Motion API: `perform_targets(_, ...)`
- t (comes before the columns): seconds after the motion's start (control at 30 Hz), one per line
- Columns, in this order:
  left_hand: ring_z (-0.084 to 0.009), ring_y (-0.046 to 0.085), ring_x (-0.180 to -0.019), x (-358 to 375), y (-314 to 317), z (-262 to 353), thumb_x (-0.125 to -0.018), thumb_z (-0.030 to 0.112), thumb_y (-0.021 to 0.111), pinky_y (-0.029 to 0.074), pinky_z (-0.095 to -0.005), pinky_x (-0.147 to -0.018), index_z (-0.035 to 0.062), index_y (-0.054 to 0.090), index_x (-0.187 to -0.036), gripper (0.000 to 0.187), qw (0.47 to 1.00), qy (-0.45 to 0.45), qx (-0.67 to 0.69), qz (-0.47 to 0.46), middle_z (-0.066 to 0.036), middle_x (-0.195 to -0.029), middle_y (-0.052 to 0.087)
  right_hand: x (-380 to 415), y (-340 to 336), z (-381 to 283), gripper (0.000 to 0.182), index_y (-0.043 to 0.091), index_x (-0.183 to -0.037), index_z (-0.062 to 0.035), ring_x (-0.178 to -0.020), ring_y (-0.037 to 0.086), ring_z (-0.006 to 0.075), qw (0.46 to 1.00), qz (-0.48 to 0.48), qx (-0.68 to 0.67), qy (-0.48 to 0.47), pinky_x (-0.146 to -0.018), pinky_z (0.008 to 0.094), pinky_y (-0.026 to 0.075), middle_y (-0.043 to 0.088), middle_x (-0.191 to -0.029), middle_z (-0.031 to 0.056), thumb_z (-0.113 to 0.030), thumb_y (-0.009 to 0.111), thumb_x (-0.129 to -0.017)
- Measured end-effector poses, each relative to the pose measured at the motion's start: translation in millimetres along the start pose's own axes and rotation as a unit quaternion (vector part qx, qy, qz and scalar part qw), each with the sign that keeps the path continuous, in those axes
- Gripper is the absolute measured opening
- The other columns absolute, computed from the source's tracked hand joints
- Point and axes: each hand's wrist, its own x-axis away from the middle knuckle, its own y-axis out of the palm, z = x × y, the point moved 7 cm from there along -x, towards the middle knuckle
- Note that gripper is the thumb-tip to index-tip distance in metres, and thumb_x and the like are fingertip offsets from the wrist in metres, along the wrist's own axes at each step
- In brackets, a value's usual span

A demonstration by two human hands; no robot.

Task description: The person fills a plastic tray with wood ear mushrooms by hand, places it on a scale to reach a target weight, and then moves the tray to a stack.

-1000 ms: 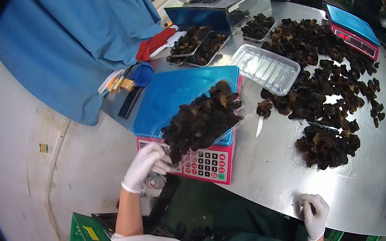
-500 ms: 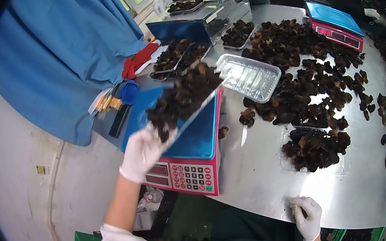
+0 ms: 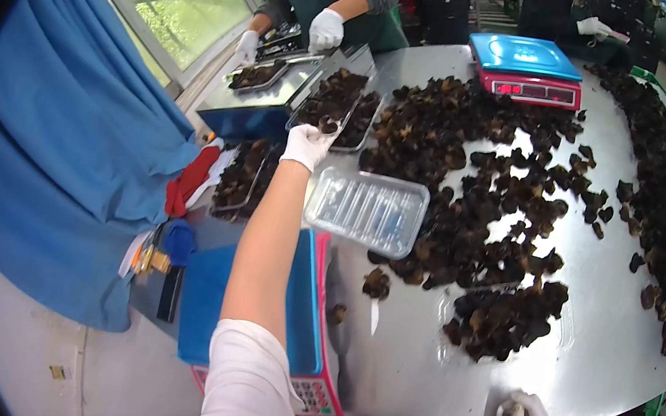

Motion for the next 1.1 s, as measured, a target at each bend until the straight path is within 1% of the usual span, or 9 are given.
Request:
perform_targets(0.37, -0.0442, 0.059, -0.1, -113.5, -45.9, -32.2, -0.071, 0.002, 0.04, 0.05, -0.054, -0.093, -0.0122, 0.054, -0.084, 0.023, 0.998, -0.016, -0.045, 0.047, -0.028, -0.098, 0.061, 28.5, -6.9, 48.2, 0.015, 0.061, -0.107, 0.0003, -0.067, 0.052, 0.0126, 0.978, -0.006, -0.153, 0.144, -0.062, 0.025, 0.047, 0.06, -0.098, 0.0099, -0.004, 0.053, -0.095)
perform_targets(0.53, -0.0423, 0.051, -0.116, -51.6, -21.6, -10.2, -0.079, 0.018, 0.046, 0.037, -0.0609, -0.101, -0.0007, 0.053, -0.114, 0.039, 0.978, -0.054, -0.131, 0.155, -0.025, -0.12, 0.056, 1.3, -7.0, 20.3, 0.01, 0.063, -0.087, 0.0025, -0.059, 0.055, 0.0143, 0.996, 0.027, -0.073, 0.043, -0.055, 0.025, 0.042, 0.058, -0.069, 0.0075, 0.001, 0.053, -0.087)
perform_targets(0.67, -0.0261, 0.053, -0.106, 52.0, 27.8, 7.3, -0.082, 0.031, 0.06, 0.042, -0.0422, -0.091, 0.0037, 0.051, -0.121, 0.049, 0.928, -0.02, -0.354, 0.118, -0.013, -0.112, 0.058, 3.5, -2.4, 18.2, 0.012, 0.065, -0.087, 0.0028, -0.062, 0.056, 0.0144, 0.987, -0.012, -0.087, 0.131, -0.058, 0.0258, 0.044, 0.061, -0.073, 0.0078, 0.005, 0.054, -0.084)
perform_targets(0.77, -0.0159, 0.056, -0.093, 148.8, 75.0, -12.7, -0.084, 0.02, 0.063, 0.043, -0.0274, -0.075, 0.0076, 0.053, -0.122, 0.042, 0.826, 0.12, -0.547, -0.063, -0.006, -0.102, 0.061, -18.0, -13.1, 7.5, 0.012, 0.065, -0.087, 0.0022, -0.065, 0.058, 0.0176, 0.998, -0.035, -0.012, 0.045, -0.062, 0.0269, 0.046, 0.061, -0.072, 0.0097, 0.006, 0.055, -0.082)
perform_targets(0.83, -0.0137, 0.059, -0.079, 221.3, 88.6, -49.1, -0.086, 0.011, 0.056, 0.045, -0.0254, -0.07, 0.0059, 0.062, -0.109, 0.024, 0.58, 0.311, -0.703, -0.269, -0.002, -0.088, 0.062, -42.7, -37.5, 0.6, 0.011, 0.064, -0.086, 0.002, -0.068, 0.058, 0.0222, 0.986, 0.026, 0.12, -0.115, -0.065, 0.0292, 0.047, 0.061, -0.082, 0.012, 0.005, 0.057, -0.078)
perform_targets(0.9, -0.0215, 0.065, -0.086, 288.8, 54.1, -97.0, -0.087, 0.019, 0.059, 0.049, -0.0307, -0.077, 0.0036, 0.064, -0.097, 0.019, 0.599, 0.136, -0.764, -0.196, -0.014, -0.089, 0.067, -71.1, -42.9, -31.9, 0.011, 0.062, -0.086, 0.0021, -0.071, 0.058, 0.0258, 0.872, 0.109, 0.353, -0.321, -0.067, 0.0332, 0.049, 0.061, -0.096, 0.0134, 0.004, 0.058, -0.076)
perform_targets(0.97, -0.021, 0.066, -0.068, 324.5, 12.4, -144.6, -0.091, 0.023, 0.055, 0.052, -0.0335, -0.068, 0.0021, 0.061, -0.101, 0.024, 0.555, 0.059, -0.788, -0.259, -0.016, -0.087, 0.067, -104.8, -47.8, -36.8, 0.013, 0.062, -0.088, 0.0018, -0.074, 0.059, 0.0243, 0.858, 0.049, 0.404, -0.313, -0.069, 0.0364, 0.049, 0.059, -0.108, 0.0148, -0.002, 0.06, -0.076)
perform_targets(1.03, -0.0129, 0.063, -0.06, 367.2, 4.2, -179.3, -0.096, 0.019, 0.051, 0.051, -0.0264, -0.055, -0.0027, 0.055, -0.112, 0.027, 0.614, -0.176, -0.738, -0.218, -0.011, -0.086, 0.066, -121.5, -48.1, -7.4, 0.018, 0.064, -0.094, 0.0011, -0.073, 0.059, 0.0246, 0.912, -0.055, 0.342, -0.222, -0.068, 0.0364, 0.049, 0.061, -0.104, 0.015, -0.006, 0.06, -0.079)
perform_targets(1.1, -0.015, 0.063, -0.063, 371.8, -8.6, -201.8, -0.097, 0.017, 0.048, 0.052, -0.0269, -0.057, -0.0019, 0.052, -0.107, 0.022, 0.657, -0.207, -0.693, -0.212, -0.011, -0.086, 0.065, -133.2, -41.1, 21.3, 0.022, 0.065, -0.101, 0.0004, -0.071, 0.059, 0.0241, 0.948, -0.115, 0.275, -0.114, -0.068, 0.0356, 0.049, 0.063, -0.098, 0.0151, -0.009, 0.059, -0.082)
